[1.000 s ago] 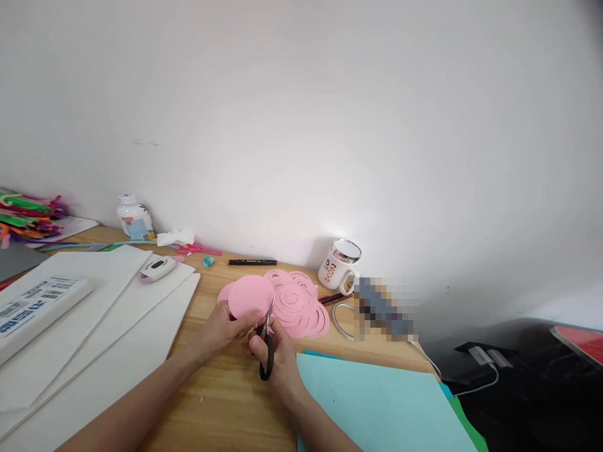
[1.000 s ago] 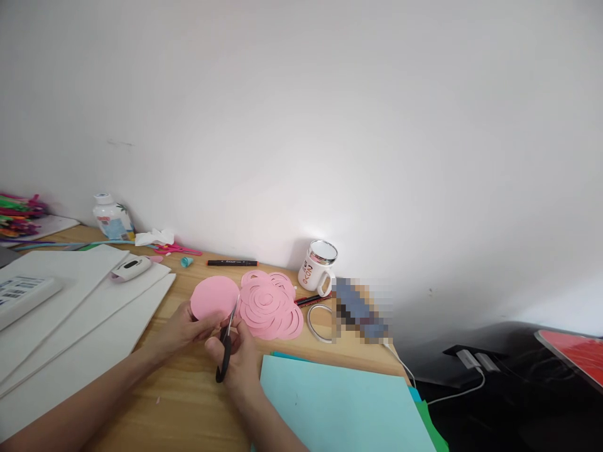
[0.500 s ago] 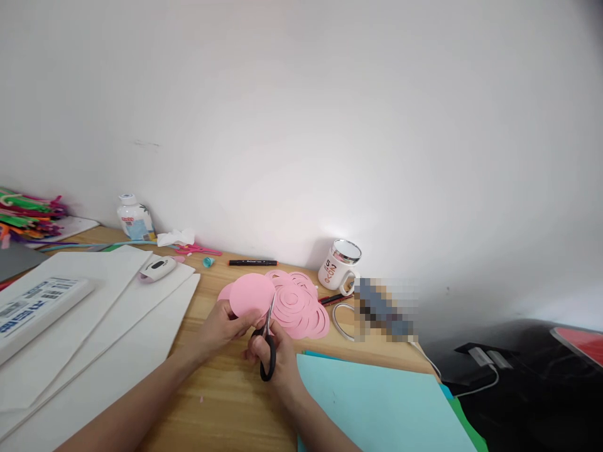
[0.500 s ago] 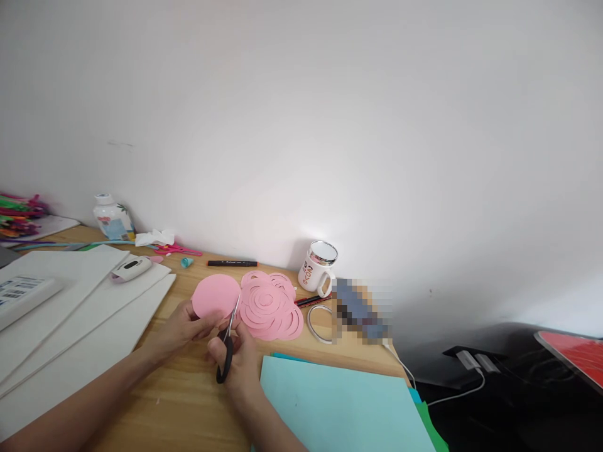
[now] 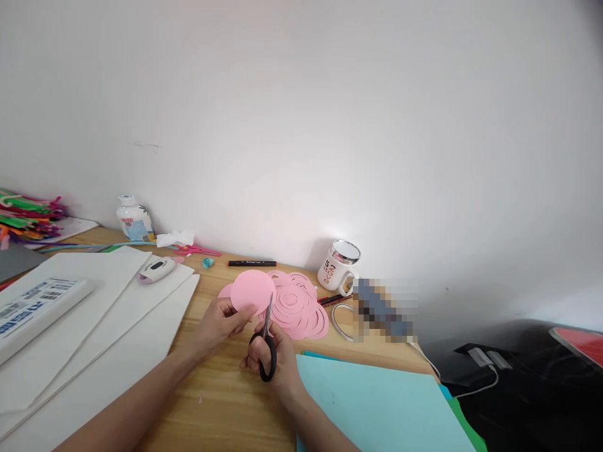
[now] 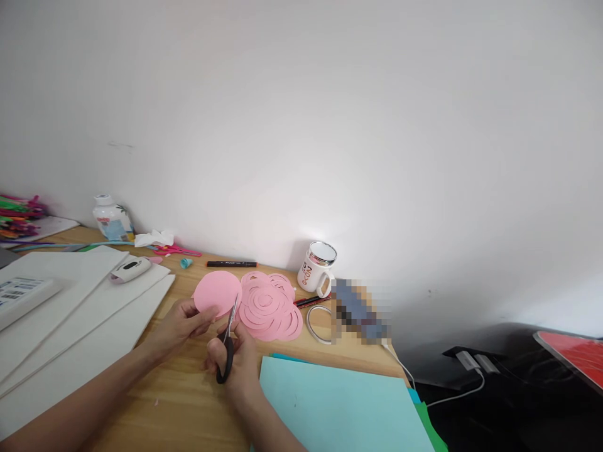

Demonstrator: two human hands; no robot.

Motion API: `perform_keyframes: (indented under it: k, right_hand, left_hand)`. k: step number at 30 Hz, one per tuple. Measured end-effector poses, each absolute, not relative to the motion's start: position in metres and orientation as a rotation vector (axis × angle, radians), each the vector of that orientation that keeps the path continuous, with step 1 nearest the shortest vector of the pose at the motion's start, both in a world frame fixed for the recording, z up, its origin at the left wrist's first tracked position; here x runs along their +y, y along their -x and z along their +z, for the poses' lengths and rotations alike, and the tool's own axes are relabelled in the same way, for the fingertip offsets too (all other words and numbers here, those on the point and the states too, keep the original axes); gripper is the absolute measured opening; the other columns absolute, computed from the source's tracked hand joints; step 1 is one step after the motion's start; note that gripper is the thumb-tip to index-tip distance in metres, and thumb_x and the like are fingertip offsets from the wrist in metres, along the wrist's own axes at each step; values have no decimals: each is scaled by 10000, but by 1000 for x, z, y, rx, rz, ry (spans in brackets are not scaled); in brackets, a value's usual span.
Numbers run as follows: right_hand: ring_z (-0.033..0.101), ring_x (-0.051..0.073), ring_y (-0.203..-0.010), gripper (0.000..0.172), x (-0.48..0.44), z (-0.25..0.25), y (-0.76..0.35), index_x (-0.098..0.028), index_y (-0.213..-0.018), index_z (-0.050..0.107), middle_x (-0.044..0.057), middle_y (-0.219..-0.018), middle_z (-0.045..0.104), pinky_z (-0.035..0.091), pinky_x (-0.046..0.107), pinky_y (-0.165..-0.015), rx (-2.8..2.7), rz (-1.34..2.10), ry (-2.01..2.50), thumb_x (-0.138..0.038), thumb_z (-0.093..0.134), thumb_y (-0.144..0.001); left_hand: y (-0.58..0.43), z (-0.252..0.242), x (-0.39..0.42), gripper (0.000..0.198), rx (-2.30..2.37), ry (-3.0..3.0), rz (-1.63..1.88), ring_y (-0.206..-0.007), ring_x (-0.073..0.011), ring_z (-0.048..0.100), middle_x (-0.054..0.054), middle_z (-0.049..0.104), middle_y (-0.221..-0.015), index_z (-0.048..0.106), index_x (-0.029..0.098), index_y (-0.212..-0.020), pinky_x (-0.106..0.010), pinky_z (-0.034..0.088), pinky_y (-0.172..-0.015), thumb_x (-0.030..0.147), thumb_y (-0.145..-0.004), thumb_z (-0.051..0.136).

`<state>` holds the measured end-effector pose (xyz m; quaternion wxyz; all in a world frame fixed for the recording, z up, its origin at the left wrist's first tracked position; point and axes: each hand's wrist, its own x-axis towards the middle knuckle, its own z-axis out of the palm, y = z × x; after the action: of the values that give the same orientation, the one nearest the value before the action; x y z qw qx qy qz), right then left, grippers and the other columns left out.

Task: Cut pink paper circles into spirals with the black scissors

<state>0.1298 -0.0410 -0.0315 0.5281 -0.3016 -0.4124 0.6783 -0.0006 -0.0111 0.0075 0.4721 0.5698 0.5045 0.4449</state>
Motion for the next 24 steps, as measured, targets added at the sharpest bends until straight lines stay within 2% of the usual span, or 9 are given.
perform_keyframes:
  k: [5, 10, 13, 18, 24]
  right_hand:
    - [331, 65, -345, 250, -43, -29, -129, -218, -767, 477, -136, -394, 427, 454, 260, -463, -960, 1641, 710, -301, 697, -682]
    - [372, 78, -366, 266, -43, -31, -128, -220, -765, 474, -121, -422, 447, 443, 260, -473, -1015, 1632, 718, -331, 705, -695]
    - [377, 88, -385, 287, -42, -33, -129, -223, -782, 478, -117, -438, 440, 409, 251, -469, -1058, 1622, 748, -351, 717, -689]
    - [452, 129, -533, 364, -40, -28, -133, -218, -824, 489, -54, -587, 519, 365, 243, -523, -1099, 1537, 785, -410, 746, -651]
    - [437, 139, -585, 395, -40, -22, -134, -219, -820, 489, -32, -671, 503, 355, 259, -577, -1099, 1533, 743, -461, 745, -639]
  left_hand:
    - [-1, 9, -11, 513, 1225, -1352, 1166, -416, -64, 266, 72, 322, -404, 367, 189, -435, -218, 216, -417, 546, -715, 606]
    - [-3, 7, -10, 550, 1243, -1393, 1071, -393, -68, 277, 64, 351, -387, 398, 186, -423, -212, 225, -398, 624, -723, 546]
    - [-2, 4, -10, 521, 1241, -1380, 1042, -408, -70, 270, 73, 332, -401, 397, 189, -435, -209, 223, -405, 598, -697, 585]
    - [-1, 5, -11, 423, 1218, -1404, 990, -423, -78, 280, 66, 365, -421, 537, 159, -505, -213, 210, -412, 529, -696, 611]
    - [-3, 8, -13, 426, 1143, -1387, 955, -398, -86, 319, 55, 390, -391, 521, 171, -475, -223, 258, -409, 518, -716, 578]
